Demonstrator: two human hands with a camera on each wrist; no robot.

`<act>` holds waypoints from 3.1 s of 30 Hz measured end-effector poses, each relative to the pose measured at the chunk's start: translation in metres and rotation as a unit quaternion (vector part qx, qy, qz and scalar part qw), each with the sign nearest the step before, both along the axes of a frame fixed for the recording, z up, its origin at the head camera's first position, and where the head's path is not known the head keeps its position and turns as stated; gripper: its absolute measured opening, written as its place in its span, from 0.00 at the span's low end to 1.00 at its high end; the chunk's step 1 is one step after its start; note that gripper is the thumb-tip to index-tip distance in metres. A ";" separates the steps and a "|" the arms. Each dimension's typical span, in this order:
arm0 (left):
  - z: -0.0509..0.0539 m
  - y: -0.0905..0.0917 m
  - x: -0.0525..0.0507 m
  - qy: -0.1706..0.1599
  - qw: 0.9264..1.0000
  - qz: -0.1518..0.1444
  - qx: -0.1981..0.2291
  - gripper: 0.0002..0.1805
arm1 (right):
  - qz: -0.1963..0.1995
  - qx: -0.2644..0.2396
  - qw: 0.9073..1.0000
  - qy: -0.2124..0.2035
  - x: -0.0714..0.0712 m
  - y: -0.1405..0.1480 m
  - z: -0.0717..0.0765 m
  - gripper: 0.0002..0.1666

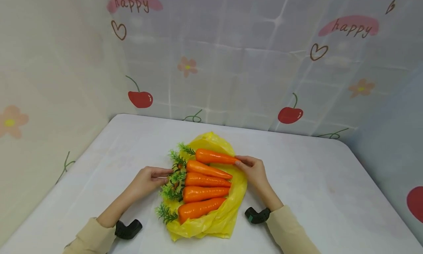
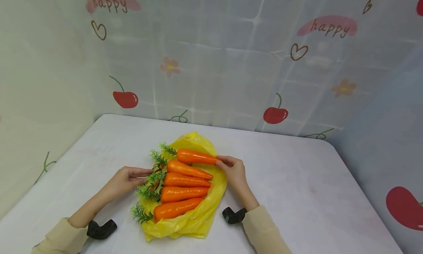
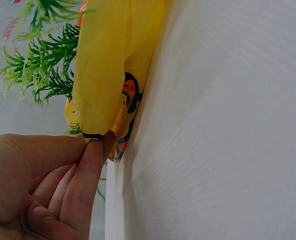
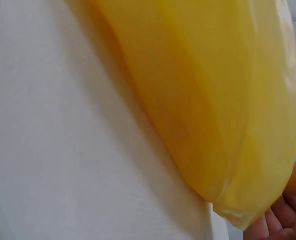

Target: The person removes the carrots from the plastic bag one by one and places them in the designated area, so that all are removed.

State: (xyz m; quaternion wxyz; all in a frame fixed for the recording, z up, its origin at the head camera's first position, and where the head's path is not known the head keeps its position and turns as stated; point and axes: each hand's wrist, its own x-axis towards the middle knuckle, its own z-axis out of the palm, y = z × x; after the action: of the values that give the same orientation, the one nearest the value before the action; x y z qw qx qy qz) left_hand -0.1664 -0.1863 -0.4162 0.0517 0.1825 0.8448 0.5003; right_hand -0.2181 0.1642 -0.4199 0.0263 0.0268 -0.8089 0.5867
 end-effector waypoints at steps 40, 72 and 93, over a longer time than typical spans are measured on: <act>0.001 0.002 0.001 -0.014 1.000 0.013 0.001 0.16 | 0.007 -0.116 0.992 -0.042 0.003 0.119 0.027 0.22; -0.003 0.000 0.001 -0.011 1.000 0.014 -0.011 0.16 | 0.004 -0.192 0.974 -0.121 0.011 0.190 -0.003 0.08; -0.002 0.001 0.001 -0.018 1.000 0.016 -0.005 0.16 | 0.016 0.105 0.992 -0.073 0.011 0.193 -0.006 0.34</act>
State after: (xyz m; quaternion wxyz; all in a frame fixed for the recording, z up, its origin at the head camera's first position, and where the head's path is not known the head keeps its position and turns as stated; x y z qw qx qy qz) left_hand -0.1657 -0.1854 -0.4183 0.0601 0.1592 0.8492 0.4999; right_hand -0.2066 0.3576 -0.4255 -0.0455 -0.0002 -0.8653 0.4993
